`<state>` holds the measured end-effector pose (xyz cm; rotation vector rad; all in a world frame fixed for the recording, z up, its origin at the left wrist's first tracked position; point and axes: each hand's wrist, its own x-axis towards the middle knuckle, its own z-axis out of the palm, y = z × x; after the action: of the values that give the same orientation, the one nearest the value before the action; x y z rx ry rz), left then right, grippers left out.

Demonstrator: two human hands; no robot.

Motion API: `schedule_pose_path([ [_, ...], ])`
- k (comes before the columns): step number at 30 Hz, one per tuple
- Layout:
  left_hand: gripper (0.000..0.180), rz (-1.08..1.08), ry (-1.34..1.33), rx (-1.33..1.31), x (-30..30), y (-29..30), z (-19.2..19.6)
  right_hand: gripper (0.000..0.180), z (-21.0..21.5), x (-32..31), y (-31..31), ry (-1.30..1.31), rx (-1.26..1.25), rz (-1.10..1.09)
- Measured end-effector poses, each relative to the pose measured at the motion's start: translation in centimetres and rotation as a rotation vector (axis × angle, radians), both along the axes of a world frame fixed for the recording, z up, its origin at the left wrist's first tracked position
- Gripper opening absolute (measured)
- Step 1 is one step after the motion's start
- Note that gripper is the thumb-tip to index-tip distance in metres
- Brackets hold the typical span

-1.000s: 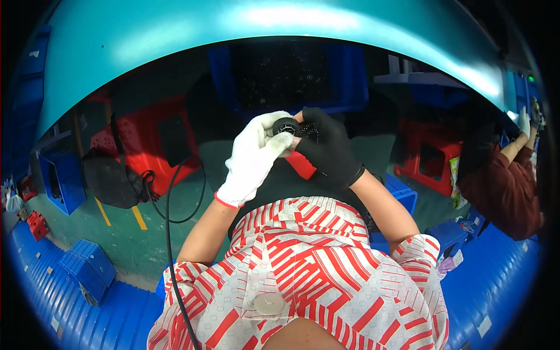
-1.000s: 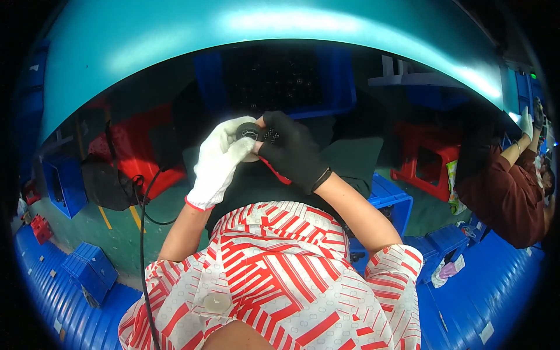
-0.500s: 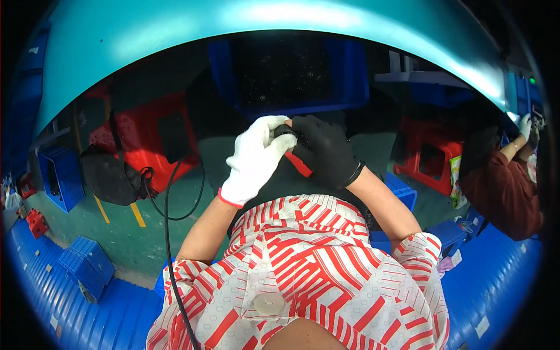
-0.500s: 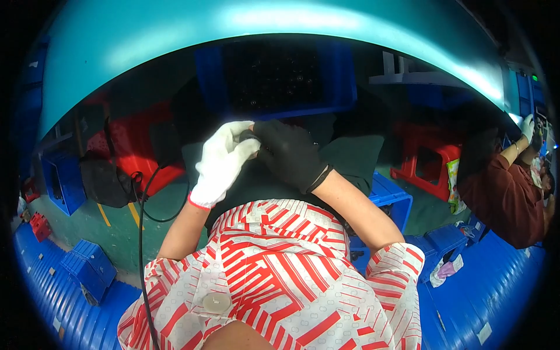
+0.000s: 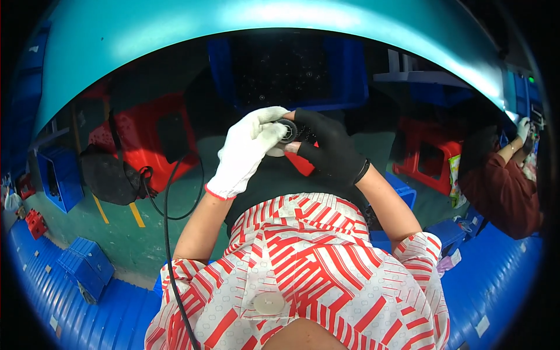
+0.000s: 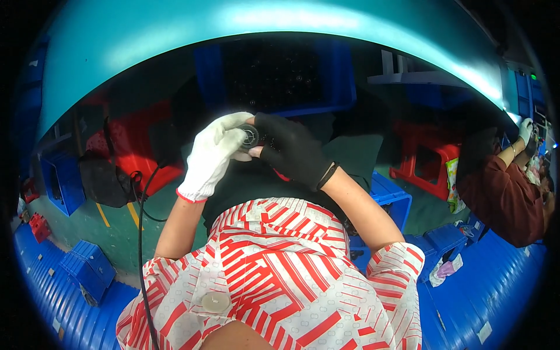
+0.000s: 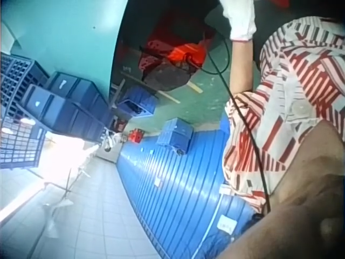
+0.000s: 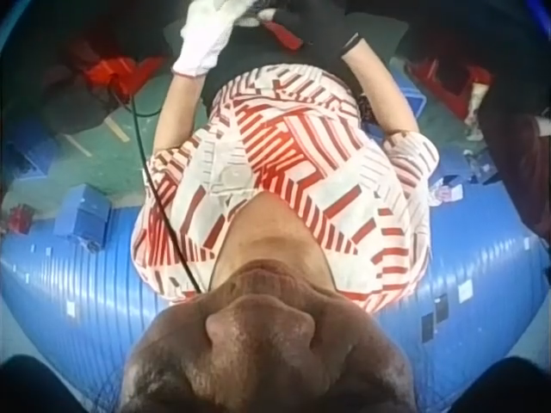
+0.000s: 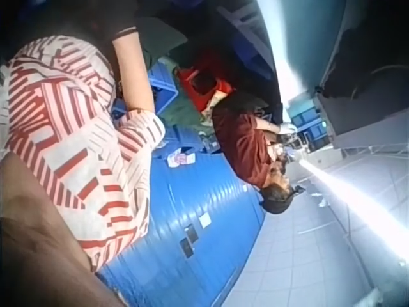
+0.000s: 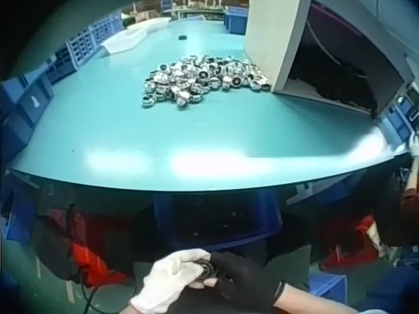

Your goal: Assembling small mechanical components by inserting silver metal pieces into black rubber rings.

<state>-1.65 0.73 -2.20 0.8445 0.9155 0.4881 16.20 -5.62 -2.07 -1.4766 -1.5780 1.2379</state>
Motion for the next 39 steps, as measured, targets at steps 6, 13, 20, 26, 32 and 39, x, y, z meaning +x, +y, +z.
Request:
schedule_pose_path([
  [6,0.036,-0.003,-0.04,-0.113,0.0,-0.5,-0.5,0.043,-1.1,0.0,-0.2,0.152,-0.05,-0.077],
  [13,0.037,0.101,-0.053,-0.143,0.6,-1.3,-0.4,0.034,-1.2,-0.5,-0.4,0.002,0.087,-0.107],
  [20,0.04,0.032,0.036,-0.05,0.7,-1.7,-1.2,0.035,-0.3,-0.7,0.0,-0.112,0.132,-0.06],
  [26,0.036,0.043,0.174,0.003,1.4,-1.9,0.2,0.042,-0.6,-1.1,-0.1,-0.321,0.217,-0.022],
  [32,0.032,-0.028,0.274,0.081,1.5,-1.5,-0.1,0.045,-1.3,-1.5,0.0,-0.516,0.401,-0.015],
  [39,0.043,0.006,0.061,0.012,0.8,-1.4,-0.8,0.042,-1.1,-0.9,-0.1,-0.255,0.234,-0.05],
])
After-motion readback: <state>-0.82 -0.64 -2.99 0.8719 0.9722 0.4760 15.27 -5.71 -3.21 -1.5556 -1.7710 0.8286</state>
